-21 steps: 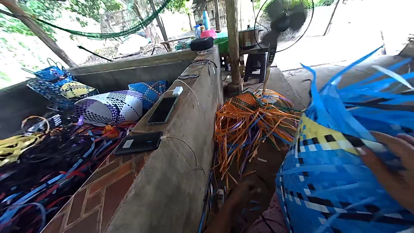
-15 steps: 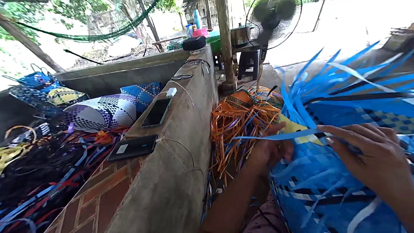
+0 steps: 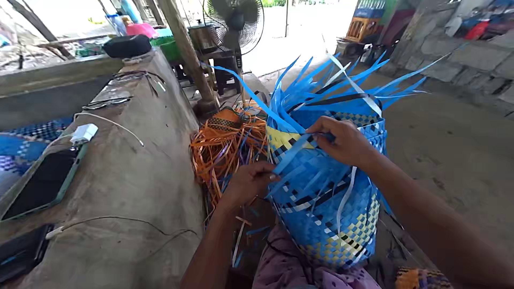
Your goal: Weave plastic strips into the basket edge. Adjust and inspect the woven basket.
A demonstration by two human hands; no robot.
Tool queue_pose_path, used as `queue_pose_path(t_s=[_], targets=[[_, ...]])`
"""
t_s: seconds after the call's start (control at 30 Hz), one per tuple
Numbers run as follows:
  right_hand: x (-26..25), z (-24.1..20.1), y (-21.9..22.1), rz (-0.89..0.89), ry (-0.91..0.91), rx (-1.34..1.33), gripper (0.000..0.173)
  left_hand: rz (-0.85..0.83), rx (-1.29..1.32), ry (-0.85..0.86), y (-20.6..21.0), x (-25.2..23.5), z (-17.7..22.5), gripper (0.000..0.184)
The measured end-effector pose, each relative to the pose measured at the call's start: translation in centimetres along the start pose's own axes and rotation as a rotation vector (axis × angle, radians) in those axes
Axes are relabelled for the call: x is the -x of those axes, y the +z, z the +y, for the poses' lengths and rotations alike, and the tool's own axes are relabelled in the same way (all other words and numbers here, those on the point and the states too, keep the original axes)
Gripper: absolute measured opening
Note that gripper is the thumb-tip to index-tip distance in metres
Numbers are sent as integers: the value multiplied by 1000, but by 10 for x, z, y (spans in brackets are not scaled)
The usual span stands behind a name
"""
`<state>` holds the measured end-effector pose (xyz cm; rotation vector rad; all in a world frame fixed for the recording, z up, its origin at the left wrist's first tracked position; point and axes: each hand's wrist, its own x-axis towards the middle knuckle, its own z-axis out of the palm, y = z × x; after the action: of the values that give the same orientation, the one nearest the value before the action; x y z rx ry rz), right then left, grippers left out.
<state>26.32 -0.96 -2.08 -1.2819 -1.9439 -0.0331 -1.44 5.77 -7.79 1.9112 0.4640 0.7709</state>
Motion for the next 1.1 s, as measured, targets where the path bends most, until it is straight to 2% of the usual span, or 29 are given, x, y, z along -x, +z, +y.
queue_pose_path(t_s=[0.1, 0.17, 0.27, 0.53, 0.6, 0.7, 0.77, 0.87, 0.93, 1.03, 1.1], targets=[[-7, -7, -6, -118, 85, -109, 35, 141, -179, 161, 9, -28, 38, 7], [-10, -10, -7, -158, 111, -177, 46, 174, -260, 262, 15, -49, 63, 6], [-12, -12, -10, -201, 107, -276, 53, 195, -322, 270, 19, -75, 82, 8], [-12, -8, -17, -266, 103, -424, 62, 317, -160, 66, 20, -98, 83, 6], [-12, -9, -17, -281, 158, -467, 65, 239, -231, 70, 20, -99, 83, 7], [-13, -12, -20, -301, 252, -490, 67, 31, -527, 195, 20, -98, 85, 9], [-14, -10, -18, -298, 258, -511, 70, -41, -659, 281, 22, -97, 87, 11], [-15, -10, -14, -290, 271, -570, 60, 71, -690, 333, 27, -95, 91, 15], [-16, -12, -12, -283, 275, -568, 52, 136, -725, 341, 34, -93, 89, 11], [-13, -4, -14, -294, 263, -546, 62, 137, -773, 359, 39, -84, 76, 9], [-12, 1, -16, -282, 287, -547, 57, 214, -767, 300, 39, -71, 70, 17]])
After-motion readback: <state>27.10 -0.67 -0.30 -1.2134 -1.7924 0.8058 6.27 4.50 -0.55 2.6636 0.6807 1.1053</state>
